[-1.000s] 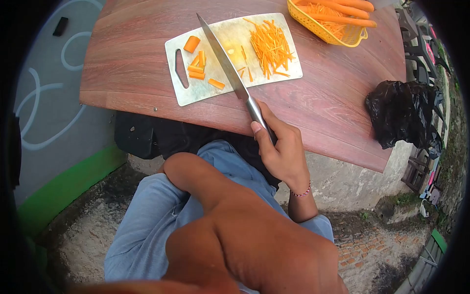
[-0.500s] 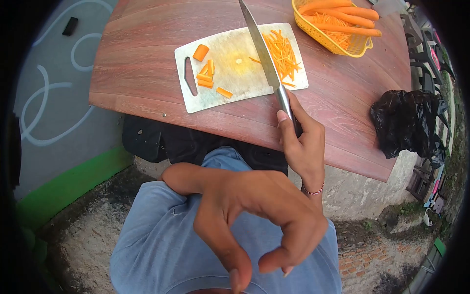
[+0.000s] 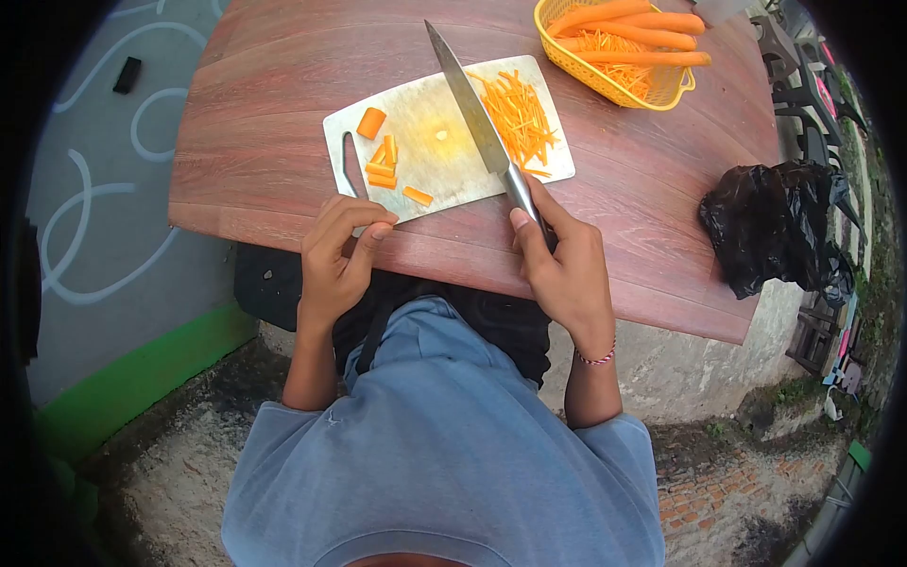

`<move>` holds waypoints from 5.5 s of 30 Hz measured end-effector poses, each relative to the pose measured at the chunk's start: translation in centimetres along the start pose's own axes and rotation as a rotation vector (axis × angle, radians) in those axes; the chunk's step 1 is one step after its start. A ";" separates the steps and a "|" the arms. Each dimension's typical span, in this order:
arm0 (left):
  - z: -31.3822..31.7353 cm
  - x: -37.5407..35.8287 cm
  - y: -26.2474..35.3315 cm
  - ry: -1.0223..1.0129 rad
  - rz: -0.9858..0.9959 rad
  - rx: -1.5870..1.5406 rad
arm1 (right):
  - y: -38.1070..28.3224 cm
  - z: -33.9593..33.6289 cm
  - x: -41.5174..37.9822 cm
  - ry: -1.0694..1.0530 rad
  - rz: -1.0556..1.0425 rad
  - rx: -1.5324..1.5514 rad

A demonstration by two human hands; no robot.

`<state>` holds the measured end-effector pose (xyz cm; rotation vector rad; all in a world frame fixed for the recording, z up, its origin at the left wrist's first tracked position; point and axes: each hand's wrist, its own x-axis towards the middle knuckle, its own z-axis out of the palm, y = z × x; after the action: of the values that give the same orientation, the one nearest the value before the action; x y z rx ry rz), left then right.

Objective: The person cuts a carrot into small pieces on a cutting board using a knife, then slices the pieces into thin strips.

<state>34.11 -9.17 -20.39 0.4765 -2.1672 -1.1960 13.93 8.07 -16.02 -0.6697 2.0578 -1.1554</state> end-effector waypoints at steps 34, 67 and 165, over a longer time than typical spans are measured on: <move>5.5 3.4 -1.6 0.036 0.130 0.835 | 0.2 1.2 -0.2 -0.027 -0.166 -0.141; 4.8 3.7 -1.7 -0.093 0.150 0.766 | -1.2 5.0 2.5 0.125 -0.431 -0.348; 4.8 3.5 -1.8 -0.050 0.185 0.701 | -0.3 3.4 -1.2 0.154 -0.314 -0.223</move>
<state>28.30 -9.05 -22.66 0.5130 -2.5770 -0.3227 17.30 6.95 -16.68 -1.0725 2.2915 -1.1883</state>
